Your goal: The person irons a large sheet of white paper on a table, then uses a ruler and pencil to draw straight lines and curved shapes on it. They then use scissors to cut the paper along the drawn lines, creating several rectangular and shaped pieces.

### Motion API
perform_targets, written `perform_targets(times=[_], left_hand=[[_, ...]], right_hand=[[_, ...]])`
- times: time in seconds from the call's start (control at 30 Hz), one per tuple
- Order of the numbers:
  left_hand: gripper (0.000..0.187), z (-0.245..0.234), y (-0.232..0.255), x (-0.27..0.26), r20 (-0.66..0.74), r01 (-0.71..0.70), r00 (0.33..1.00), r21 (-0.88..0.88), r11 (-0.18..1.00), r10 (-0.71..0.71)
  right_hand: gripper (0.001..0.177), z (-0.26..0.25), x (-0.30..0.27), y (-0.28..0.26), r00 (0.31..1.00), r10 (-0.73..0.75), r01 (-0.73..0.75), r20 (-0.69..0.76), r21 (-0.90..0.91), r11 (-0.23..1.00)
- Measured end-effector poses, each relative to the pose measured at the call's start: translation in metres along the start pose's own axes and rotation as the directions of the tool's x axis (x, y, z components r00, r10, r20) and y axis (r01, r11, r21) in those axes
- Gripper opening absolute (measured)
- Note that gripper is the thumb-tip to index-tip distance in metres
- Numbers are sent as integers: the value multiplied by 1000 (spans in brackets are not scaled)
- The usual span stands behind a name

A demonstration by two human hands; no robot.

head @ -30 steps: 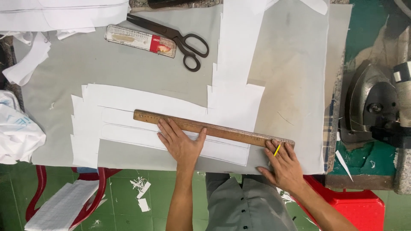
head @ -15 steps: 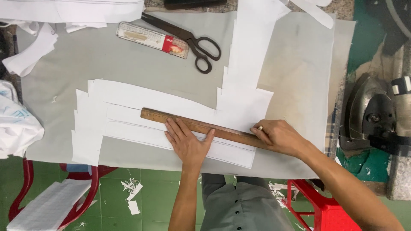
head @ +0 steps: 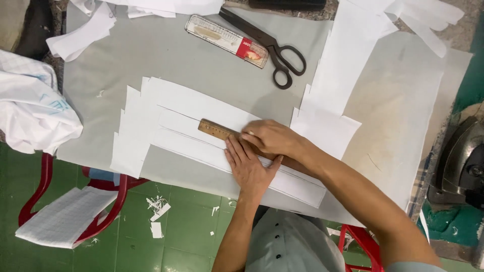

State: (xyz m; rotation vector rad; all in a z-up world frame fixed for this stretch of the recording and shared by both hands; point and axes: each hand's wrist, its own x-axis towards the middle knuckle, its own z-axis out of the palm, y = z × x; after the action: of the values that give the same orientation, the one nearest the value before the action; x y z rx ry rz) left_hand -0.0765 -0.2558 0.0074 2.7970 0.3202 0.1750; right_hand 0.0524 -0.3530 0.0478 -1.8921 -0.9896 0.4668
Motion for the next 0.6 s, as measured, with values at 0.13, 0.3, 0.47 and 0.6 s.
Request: perform_targets(times=[0.13,0.3,0.47,0.6], left_hand=[[133,-5,1,0,53,10,999,-22,1000,-9],[130,-8,5,-1,99,6,995,-78,997,2],[129,-17,1,-8,258,43,964,98,994,-67],[126,-19,-22,-40,248,31,966,163,986,-71]], right_hand=[[26,-47,-116,-36,970,241,-243,-34,-100,965],[22,0,-305,11,840,392,-512,-375,-306,803],[54,77,-339,-18,880,102,-378,-463,-556,740],[54,123,-354,-28,866,90,-404,-492,-581,706]])
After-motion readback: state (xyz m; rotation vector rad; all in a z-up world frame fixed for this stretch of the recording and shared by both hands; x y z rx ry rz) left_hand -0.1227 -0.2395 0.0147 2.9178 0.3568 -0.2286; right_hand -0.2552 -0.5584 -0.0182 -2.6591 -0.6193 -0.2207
